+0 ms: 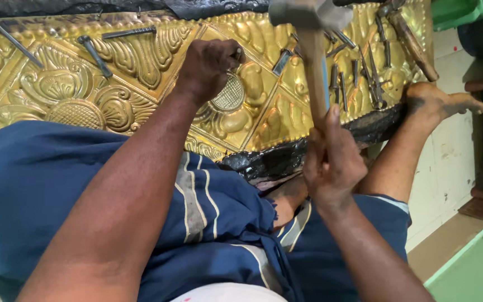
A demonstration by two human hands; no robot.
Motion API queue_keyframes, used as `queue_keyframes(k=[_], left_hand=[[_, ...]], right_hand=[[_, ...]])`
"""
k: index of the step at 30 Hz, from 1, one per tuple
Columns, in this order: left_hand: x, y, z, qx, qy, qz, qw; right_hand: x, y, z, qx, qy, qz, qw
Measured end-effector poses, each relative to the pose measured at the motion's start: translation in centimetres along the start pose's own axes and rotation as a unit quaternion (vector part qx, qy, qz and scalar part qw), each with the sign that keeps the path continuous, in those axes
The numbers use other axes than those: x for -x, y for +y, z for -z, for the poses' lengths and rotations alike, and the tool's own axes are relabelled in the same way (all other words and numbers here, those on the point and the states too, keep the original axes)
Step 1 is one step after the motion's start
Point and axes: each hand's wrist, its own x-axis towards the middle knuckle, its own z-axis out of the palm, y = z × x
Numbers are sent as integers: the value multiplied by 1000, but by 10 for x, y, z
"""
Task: The person uses a hammer and chisel to emboss a decorative pattern into a large gold-colored metal panel. They repeatedly strike the chisel to shape the metal surface while sitting on the floor.
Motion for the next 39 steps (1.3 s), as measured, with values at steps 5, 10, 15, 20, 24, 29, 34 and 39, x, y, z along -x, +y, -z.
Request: queue_keyframes(k=[5,10,15,20,24,29,34,39], left_hand=[[3,3,4,-70,6,-60,996],[0,10,11,-36,-13,-9,999],[6,13,14,-30,-21,0,999],[6,20,21,-8,-40,12,999],[7,21,24,22,-58,28,998],[8,33,30,2,-63,2,998],[7,32,31,20,-56,-21,998],[12,40,34,19,-75,37,996]], right_hand=[[3,1,-4,45,-90,-21,995],[8,10,-12,0,-19,59,998],[15,11,-2,22,-29,20,999],[13,14,-13,7,-66,15,998],[24,14,-10,-58,36,37,997],[19,19,-8,2,-71,46,996],[25,21,-8,-34,-32,83,995],[26,22,-9,-60,8,102,993]])
